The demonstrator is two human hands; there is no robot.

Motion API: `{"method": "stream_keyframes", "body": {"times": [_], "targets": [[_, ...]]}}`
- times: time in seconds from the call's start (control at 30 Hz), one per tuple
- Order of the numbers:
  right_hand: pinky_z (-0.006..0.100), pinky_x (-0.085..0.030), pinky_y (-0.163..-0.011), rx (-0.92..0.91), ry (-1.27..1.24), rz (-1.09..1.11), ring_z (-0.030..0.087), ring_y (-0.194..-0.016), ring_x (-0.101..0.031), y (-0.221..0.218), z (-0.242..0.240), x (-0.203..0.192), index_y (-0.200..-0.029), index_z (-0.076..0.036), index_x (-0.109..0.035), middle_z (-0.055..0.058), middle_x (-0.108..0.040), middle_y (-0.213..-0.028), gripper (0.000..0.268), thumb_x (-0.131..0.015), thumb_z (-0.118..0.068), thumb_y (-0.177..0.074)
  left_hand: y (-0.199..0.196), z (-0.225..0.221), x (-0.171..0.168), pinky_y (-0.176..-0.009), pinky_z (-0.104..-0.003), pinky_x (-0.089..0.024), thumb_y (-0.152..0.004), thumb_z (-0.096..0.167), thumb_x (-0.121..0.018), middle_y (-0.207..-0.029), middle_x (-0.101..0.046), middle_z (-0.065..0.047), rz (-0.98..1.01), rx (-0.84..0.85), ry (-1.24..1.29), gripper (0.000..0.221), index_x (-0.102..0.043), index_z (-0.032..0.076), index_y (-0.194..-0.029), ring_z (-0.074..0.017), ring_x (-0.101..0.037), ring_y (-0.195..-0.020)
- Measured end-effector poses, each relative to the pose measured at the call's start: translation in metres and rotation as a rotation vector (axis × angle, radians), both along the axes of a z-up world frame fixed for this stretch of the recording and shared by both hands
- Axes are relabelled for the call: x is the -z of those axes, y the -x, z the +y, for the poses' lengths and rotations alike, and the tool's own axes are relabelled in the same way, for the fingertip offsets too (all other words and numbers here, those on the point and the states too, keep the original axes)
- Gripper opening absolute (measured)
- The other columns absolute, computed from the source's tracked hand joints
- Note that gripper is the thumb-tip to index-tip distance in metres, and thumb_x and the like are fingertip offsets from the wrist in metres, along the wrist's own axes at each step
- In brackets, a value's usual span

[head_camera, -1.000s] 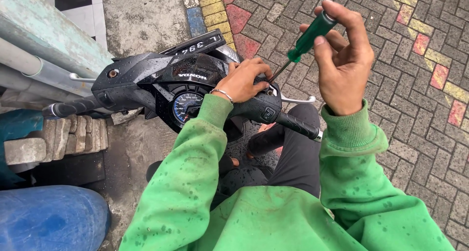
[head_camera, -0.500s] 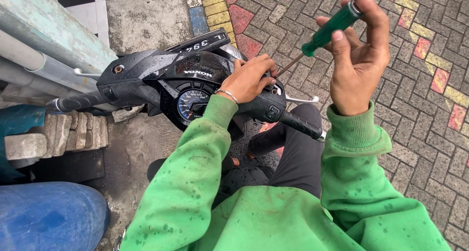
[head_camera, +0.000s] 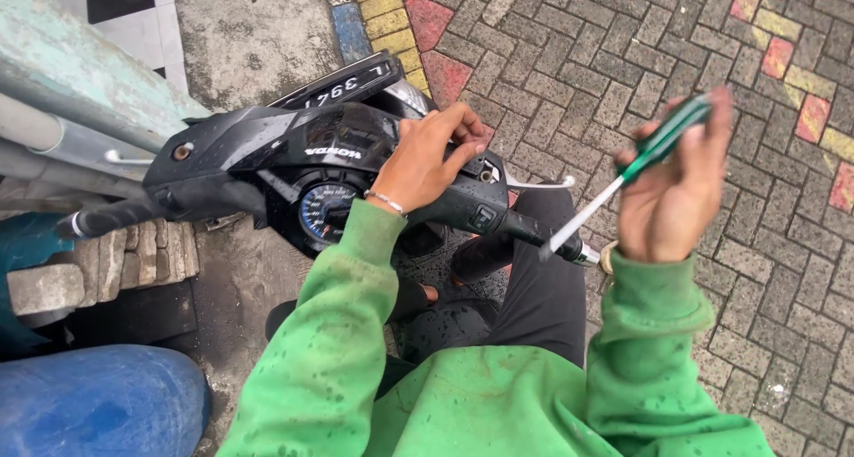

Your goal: Unscrewing the dashboard panel of a motorcycle using a screwdriver

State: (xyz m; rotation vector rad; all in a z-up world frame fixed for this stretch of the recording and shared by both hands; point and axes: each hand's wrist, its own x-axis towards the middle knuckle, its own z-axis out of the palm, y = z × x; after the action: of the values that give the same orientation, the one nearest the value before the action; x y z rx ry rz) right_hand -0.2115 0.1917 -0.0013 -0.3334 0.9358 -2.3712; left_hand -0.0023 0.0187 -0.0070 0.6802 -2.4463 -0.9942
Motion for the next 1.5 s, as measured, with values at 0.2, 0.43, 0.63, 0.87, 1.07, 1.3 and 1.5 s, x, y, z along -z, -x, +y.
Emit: {"method": "stream_keyframes", "body": {"times": [0.2,0.43,0.63,0.87,1.07,1.3,1.5], "targets": [[0.017,-0.058,-0.053,-0.393,-0.233,0.045,0.012,-0.093,-0.062,-0.019,0.009,0.075,-0.163,-0.004,-0.020,0.014,-0.044,-0.133,0.059,-0.037,-0.018,-0.108,-0.001,0.000,0.006,-0.096,-0.038,-0.036,-0.100,0.025,-0.068,-0.094,-0.066,0.006,-0.050,0.011,0.127,0.012,-0.060,0.025,-0.109,-0.0182,-0.063,-0.101],[0.019,-0.043,-0.044,-0.497,-0.179,-0.094,0.020,-0.083,-0.052,-0.019,-0.001,0.096,-0.154,-0.004,-0.036,0.023,-0.047,-0.133,0.050,-0.043,-0.014,-0.105,0.005,0.004,-0.016,-0.095,-0.041,-0.038,-0.096,0.007,-0.069,-0.095,-0.069,-0.004,-0.013,0.035,0.027,0.017,-0.066,0.012,-0.112,-0.0264,-0.067,-0.098],[0.022,-0.045,-0.043,-0.583,-0.165,-0.128,0.024,-0.079,-0.052,-0.016,-0.004,0.097,-0.152,-0.003,-0.036,0.029,-0.047,-0.133,0.052,-0.046,-0.011,-0.102,0.007,0.008,-0.022,-0.099,-0.038,-0.040,-0.100,0.005,-0.066,-0.102,-0.073,-0.002,0.158,-0.072,-0.068,0.026,-0.064,0.013,-0.125,-0.0224,-0.069,-0.105],[0.027,-0.043,-0.050,-0.622,-0.116,-0.323,0.028,-0.077,-0.051,-0.012,-0.005,0.086,-0.144,-0.001,-0.045,0.031,-0.050,-0.129,0.040,-0.050,-0.006,-0.105,0.013,0.015,-0.022,-0.100,-0.039,-0.042,-0.100,0.006,-0.068,-0.108,-0.077,-0.002,0.241,-0.195,0.019,0.024,-0.057,0.006,-0.121,-0.0177,-0.073,-0.099],[0.028,-0.043,-0.052,-0.639,-0.143,-0.357,0.028,-0.076,-0.050,-0.010,-0.005,0.087,-0.145,-0.001,-0.046,0.031,-0.051,-0.130,0.040,-0.052,-0.006,-0.105,0.017,0.015,-0.022,-0.095,-0.039,-0.040,-0.098,0.011,-0.076,-0.101,-0.075,0.002,0.200,-0.232,0.061,0.029,-0.056,0.008,-0.118,-0.0171,-0.072,-0.090],[0.029,-0.043,-0.051,-0.634,-0.155,-0.376,0.028,-0.076,-0.050,-0.010,-0.006,0.084,-0.144,-0.001,-0.046,0.032,-0.051,-0.128,0.041,-0.054,-0.007,-0.104,0.022,0.011,-0.030,-0.091,-0.038,-0.038,-0.096,0.007,-0.073,-0.099,-0.074,-0.001,0.160,-0.183,0.147,0.006,-0.067,0.009,-0.096,-0.0197,-0.071,-0.087],[0.029,-0.043,-0.050,-0.635,-0.148,-0.389,0.028,-0.075,-0.050,-0.010,-0.008,0.083,-0.143,0.000,-0.046,0.031,-0.051,-0.128,0.041,-0.056,-0.007,-0.104,0.021,0.009,-0.028,-0.089,-0.041,-0.039,-0.100,0.008,-0.066,-0.102,-0.073,-0.003,0.156,-0.172,0.189,0.004,-0.068,0.009,-0.103,-0.0232,-0.069,-0.087]]}}
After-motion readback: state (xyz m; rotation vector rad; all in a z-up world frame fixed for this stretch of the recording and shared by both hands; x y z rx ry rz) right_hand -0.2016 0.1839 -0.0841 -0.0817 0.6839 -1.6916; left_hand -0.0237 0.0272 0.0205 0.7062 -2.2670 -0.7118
